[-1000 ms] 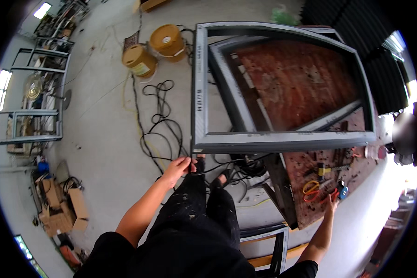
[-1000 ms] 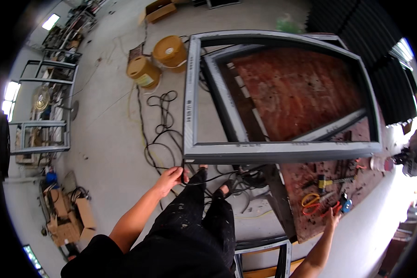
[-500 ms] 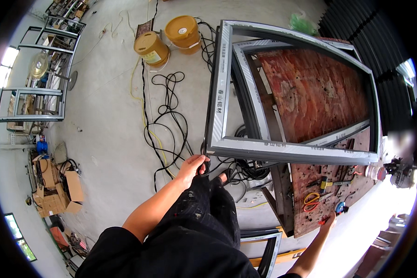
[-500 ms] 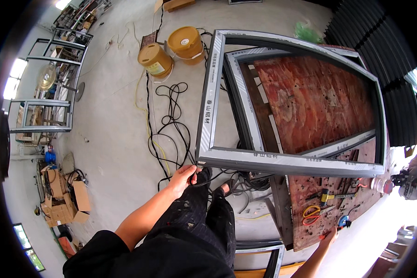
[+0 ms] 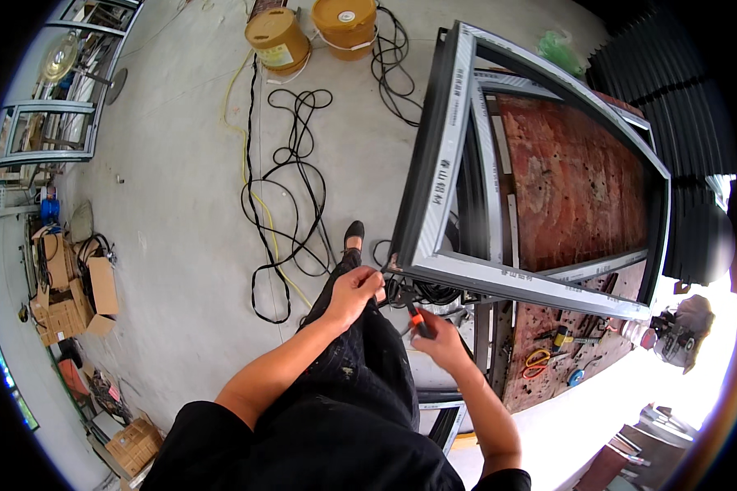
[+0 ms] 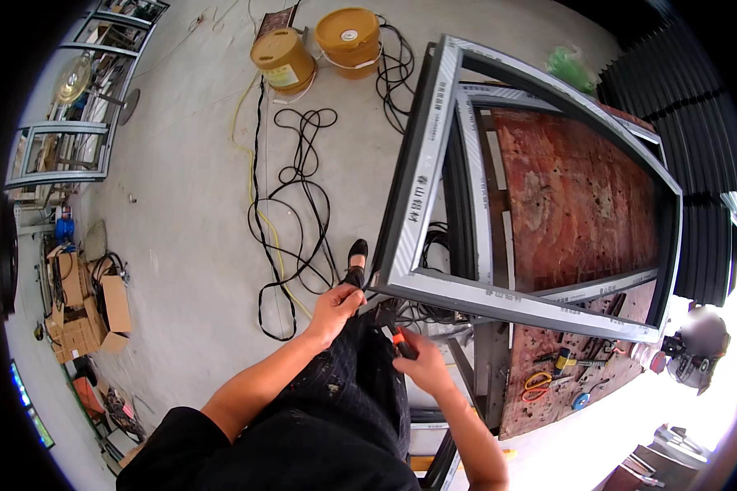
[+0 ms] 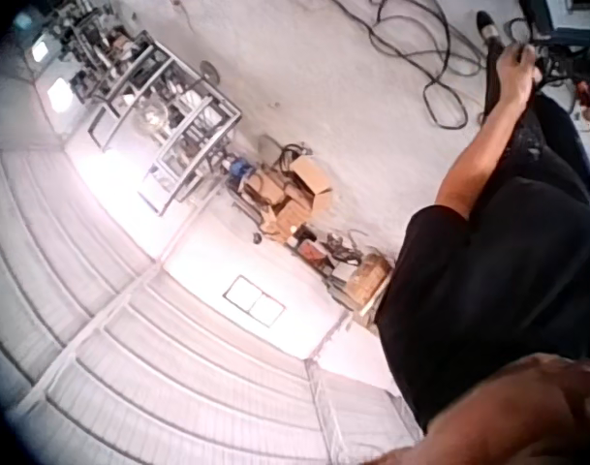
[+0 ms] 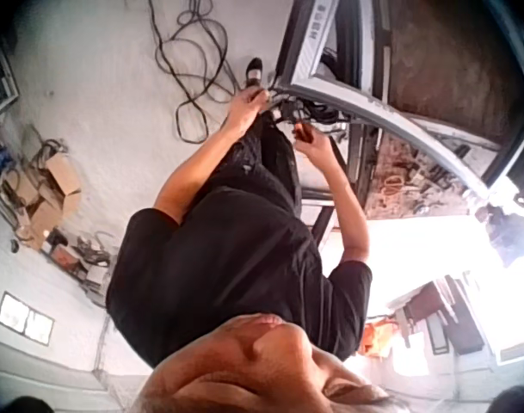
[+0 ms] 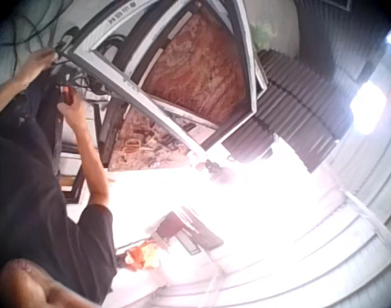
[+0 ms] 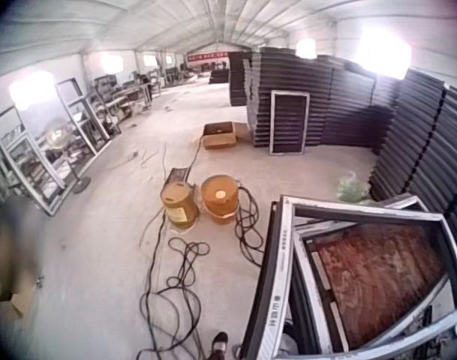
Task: The person assembles an aluminum window frame by fitting a rubber seal into the channel of the frame, trimming the seal with shears, and then stacking the completed frame onto a pallet jack with other frames.
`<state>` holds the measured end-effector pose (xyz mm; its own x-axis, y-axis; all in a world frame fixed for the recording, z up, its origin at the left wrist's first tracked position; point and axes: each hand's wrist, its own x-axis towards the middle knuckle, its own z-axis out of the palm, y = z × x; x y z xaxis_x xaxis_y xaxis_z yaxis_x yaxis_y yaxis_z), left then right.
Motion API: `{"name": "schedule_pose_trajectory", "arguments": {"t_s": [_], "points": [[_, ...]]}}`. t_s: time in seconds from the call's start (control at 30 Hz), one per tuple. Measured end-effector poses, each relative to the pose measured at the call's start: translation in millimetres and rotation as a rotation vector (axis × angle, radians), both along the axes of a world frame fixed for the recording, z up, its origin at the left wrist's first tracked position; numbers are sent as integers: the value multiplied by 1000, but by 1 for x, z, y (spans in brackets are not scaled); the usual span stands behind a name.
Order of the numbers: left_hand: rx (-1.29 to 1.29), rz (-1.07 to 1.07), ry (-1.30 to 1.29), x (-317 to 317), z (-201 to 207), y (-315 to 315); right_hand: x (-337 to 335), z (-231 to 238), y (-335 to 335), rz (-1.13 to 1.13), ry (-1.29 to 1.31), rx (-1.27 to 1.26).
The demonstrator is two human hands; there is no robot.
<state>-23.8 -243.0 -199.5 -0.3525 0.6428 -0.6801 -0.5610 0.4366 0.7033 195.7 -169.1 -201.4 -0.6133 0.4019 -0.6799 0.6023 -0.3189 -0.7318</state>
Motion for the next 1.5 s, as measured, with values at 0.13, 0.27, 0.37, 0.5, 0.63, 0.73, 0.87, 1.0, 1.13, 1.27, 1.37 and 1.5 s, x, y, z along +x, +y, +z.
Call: {"name": "schedule_pose_trajectory", "arguments": {"t_s": [0.13,0.27,0.37,0.5,0.63,0.73,0.87,1.0,1.13,1.27,1.37,1.5], "points": [[-3,-163,240,-11,-7,-10,-30,-3,19,69,-33,-5],[78,-281,487,-22,-13,-12,-42,2,30,108,-36,-79],[115,-376,587,-33,-9,-10,-46,4,33,121,-36,-97],[244,-500,813,-46,-10,-7,-54,12,39,172,-69,-31],[267,-513,838,-49,-11,-6,-66,27,46,277,-143,123],[269,-519,821,-49,-13,-5,-67,29,47,316,-134,245],[245,-487,764,-47,-10,-5,-66,28,48,371,-117,366],[243,-528,727,-47,-10,-3,-58,19,48,391,-66,464],[240,-579,746,-51,-9,-1,-62,24,47,372,-117,433],[267,-616,736,-54,-12,2,-63,25,45,361,-97,530],[293,-678,775,-57,-10,7,-59,22,40,372,-109,665],[188,-654,751,-54,-2,5,-44,38,33,333,-157,868]]}}
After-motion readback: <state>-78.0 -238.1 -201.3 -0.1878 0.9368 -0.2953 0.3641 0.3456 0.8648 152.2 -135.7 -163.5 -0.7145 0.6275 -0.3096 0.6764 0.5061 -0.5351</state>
